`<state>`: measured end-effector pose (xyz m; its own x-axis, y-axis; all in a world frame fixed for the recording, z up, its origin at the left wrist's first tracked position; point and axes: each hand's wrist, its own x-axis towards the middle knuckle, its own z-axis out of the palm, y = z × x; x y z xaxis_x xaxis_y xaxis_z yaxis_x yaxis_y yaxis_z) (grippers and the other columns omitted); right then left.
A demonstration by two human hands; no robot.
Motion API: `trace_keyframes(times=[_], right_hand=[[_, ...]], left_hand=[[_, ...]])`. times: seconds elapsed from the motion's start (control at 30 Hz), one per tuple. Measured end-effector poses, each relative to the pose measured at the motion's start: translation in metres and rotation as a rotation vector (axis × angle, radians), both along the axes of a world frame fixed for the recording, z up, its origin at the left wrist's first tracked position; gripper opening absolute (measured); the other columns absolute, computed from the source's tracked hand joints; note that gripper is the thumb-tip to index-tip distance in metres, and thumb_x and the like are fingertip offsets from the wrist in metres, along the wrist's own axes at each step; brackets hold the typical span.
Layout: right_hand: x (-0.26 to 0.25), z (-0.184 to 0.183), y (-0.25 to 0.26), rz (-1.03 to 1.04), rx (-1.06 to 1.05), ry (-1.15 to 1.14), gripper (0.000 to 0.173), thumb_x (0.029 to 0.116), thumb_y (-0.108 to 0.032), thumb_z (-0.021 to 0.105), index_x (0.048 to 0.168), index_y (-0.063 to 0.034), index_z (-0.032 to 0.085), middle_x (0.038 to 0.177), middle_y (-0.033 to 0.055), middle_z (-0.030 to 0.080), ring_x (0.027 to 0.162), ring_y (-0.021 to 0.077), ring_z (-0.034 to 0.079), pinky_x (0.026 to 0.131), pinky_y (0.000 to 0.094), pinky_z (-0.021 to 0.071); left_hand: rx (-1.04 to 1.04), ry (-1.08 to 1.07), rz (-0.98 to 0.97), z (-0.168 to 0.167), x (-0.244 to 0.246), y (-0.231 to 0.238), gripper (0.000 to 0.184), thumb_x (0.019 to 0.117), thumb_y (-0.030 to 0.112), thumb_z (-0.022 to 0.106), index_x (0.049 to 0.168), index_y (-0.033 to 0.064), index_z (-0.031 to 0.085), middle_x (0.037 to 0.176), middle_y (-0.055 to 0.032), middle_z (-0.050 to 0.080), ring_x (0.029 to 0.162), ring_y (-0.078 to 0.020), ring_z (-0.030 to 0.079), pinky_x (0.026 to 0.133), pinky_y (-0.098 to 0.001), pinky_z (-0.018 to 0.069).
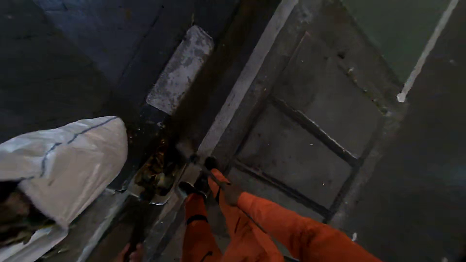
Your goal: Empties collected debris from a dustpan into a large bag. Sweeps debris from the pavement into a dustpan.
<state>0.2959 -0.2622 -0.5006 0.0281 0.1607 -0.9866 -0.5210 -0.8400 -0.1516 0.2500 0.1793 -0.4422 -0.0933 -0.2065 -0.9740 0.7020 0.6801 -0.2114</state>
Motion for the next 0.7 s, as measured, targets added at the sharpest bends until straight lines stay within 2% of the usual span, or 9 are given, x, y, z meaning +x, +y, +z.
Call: trace_keyframes(times=[0.07,0.1,0.23,0.3,0.37,0.4,0.5,0.6,0.7], right_hand=[[-0.016,0.010,0.002,0.063,0.155,-0.015,0.077,0.0929,-0.006,0.066,0.160,-0.0106,0.029,0.142,0.0274,0.055,0.128,0.0456,0.057,0.103,0.0647,0.0464],[-0.023,0.022,-0.003,0.077,0.190,-0.020,0.077,0.0953,-0.007,0.064,0.162,-0.0135,0.027,0.146,0.0258,0.053,0.131,0.0440,0.055,0.106,0.0633,0.0449],[-0.040,0.074,-0.026,0.023,0.003,-0.092,0.072,0.0986,-0.016,0.062,0.163,-0.0153,0.029,0.148,0.0235,0.053,0.133,0.0406,0.055,0.109,0.0597,0.0447],[-0.026,0.067,-0.009,0.012,-0.142,-0.132,0.077,0.0995,-0.020,0.063,0.164,-0.0120,0.022,0.148,0.0253,0.052,0.132,0.0413,0.055,0.108,0.0593,0.0462],[-0.007,0.028,0.025,0.048,-0.198,-0.181,0.087,0.0966,-0.025,0.067,0.164,-0.0068,0.016,0.152,0.0267,0.046,0.137,0.0414,0.051,0.112,0.0586,0.0436],[0.000,0.011,0.047,0.118,-0.203,-0.187,0.085,0.0966,-0.029,0.067,0.162,-0.0024,0.020,0.150,0.0286,0.048,0.137,0.0426,0.051,0.112,0.0593,0.0428],[0.003,0.007,0.127,0.387,-0.149,-0.075,0.098,0.0922,-0.023,0.070,0.163,-0.0027,0.007,0.144,0.0307,0.051,0.130,0.0444,0.055,0.106,0.0595,0.0457],[-0.040,0.022,0.152,0.452,-0.036,-0.070,0.090,0.0919,-0.017,0.073,0.162,-0.0049,0.018,0.142,0.0296,0.054,0.129,0.0456,0.056,0.106,0.0607,0.0457],[-0.083,0.070,0.136,0.365,0.073,-0.138,0.077,0.0983,-0.015,0.066,0.164,-0.0172,0.025,0.147,0.0244,0.053,0.130,0.0426,0.056,0.108,0.0611,0.0446]], left_hand=[[0.023,0.023,0.002,-0.003,-0.003,0.008,0.044,0.1088,0.039,0.024,0.101,0.0095,0.055,0.073,-0.0007,0.062,0.050,-0.0058,0.061,0.042,-0.0174,0.0512],[0.049,0.038,-0.002,-0.003,-0.002,0.009,0.042,0.1089,0.038,0.024,0.101,0.0097,0.054,0.072,-0.0002,0.061,0.048,-0.0049,0.059,0.040,-0.0165,0.0493],[0.095,0.050,-0.057,-0.009,-0.007,0.015,0.041,0.1101,0.037,0.020,0.100,0.0098,0.049,0.067,0.0005,0.055,0.043,-0.0031,0.053,0.036,-0.0147,0.0439],[0.144,0.053,-0.111,-0.006,-0.013,0.018,0.039,0.1106,0.035,0.022,0.099,0.0092,0.048,0.066,-0.0002,0.052,0.042,-0.0039,0.049,0.035,-0.0154,0.0416],[0.166,0.010,-0.136,-0.003,-0.019,0.023,0.036,0.1106,0.030,0.022,0.098,0.0085,0.049,0.066,-0.0008,0.052,0.042,-0.0040,0.049,0.035,-0.0152,0.0411],[0.173,-0.007,-0.147,-0.002,-0.024,0.026,0.037,0.1108,0.029,0.022,0.097,0.0083,0.049,0.064,-0.0004,0.052,0.041,-0.0038,0.048,0.035,-0.0150,0.0403],[0.126,-0.051,-0.142,-0.003,-0.037,0.043,0.041,0.1112,0.030,0.019,0.095,0.0073,0.049,0.062,0.0005,0.049,0.040,-0.0030,0.047,0.035,-0.0139,0.0394],[0.078,-0.040,-0.098,-0.006,-0.059,0.069,0.042,0.1115,0.032,0.019,0.094,0.0080,0.048,0.061,0.0003,0.049,0.040,-0.0037,0.047,0.035,-0.0144,0.0393],[0.001,-0.094,-0.054,-0.020,-0.100,0.116,0.042,0.1112,0.032,0.019,0.094,0.0081,0.049,0.061,0.0009,0.050,0.040,-0.0030,0.047,0.034,-0.0144,0.0399]])
